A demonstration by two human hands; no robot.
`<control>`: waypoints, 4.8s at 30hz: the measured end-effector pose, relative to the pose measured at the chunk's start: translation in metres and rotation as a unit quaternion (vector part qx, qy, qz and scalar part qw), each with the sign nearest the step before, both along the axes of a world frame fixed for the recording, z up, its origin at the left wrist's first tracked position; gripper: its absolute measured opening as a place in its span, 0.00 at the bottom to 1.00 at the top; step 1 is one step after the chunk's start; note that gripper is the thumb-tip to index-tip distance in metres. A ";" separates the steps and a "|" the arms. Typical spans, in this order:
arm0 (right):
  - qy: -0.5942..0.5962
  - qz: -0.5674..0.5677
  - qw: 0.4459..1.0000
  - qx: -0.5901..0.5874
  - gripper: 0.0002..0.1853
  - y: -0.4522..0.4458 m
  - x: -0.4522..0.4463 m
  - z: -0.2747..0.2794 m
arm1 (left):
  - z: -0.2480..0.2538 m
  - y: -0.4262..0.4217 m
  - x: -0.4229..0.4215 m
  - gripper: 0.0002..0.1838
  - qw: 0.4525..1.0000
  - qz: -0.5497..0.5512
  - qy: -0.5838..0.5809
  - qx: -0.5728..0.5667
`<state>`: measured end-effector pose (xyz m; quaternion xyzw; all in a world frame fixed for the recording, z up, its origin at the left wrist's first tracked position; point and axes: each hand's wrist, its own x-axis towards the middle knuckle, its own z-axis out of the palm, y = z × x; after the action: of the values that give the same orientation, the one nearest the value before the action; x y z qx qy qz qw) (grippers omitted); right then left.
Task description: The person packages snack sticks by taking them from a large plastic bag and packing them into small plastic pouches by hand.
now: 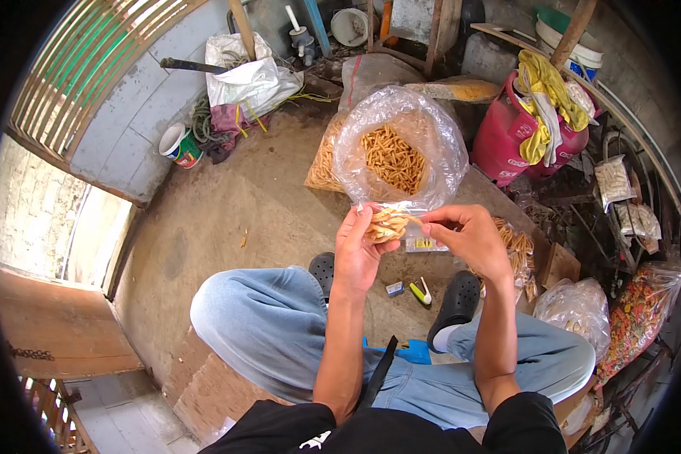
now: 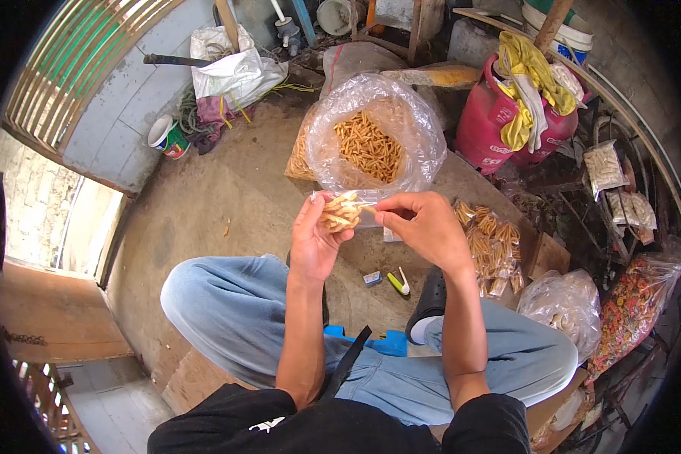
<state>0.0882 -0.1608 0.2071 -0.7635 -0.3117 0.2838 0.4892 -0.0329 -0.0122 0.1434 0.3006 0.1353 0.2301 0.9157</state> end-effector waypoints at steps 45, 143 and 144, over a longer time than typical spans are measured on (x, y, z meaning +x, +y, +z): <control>-0.150 -0.143 0.949 0.237 0.08 0.036 -0.009 -0.050 | -0.001 -0.010 0.006 0.15 0.995 0.024 0.075 0.067; -0.288 0.061 0.927 -0.234 0.06 0.136 0.206 -0.267 | -0.082 0.049 0.010 0.15 0.973 0.114 0.089 -0.180; -0.287 0.062 0.927 -0.235 0.06 0.134 0.205 -0.270 | -0.083 0.049 0.008 0.15 0.972 0.115 0.091 -0.182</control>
<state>0.2935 -0.0268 -0.0631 -0.8845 -0.4100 0.1478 0.1668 -0.0246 0.0370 0.0603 0.1313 0.2912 0.2775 0.9061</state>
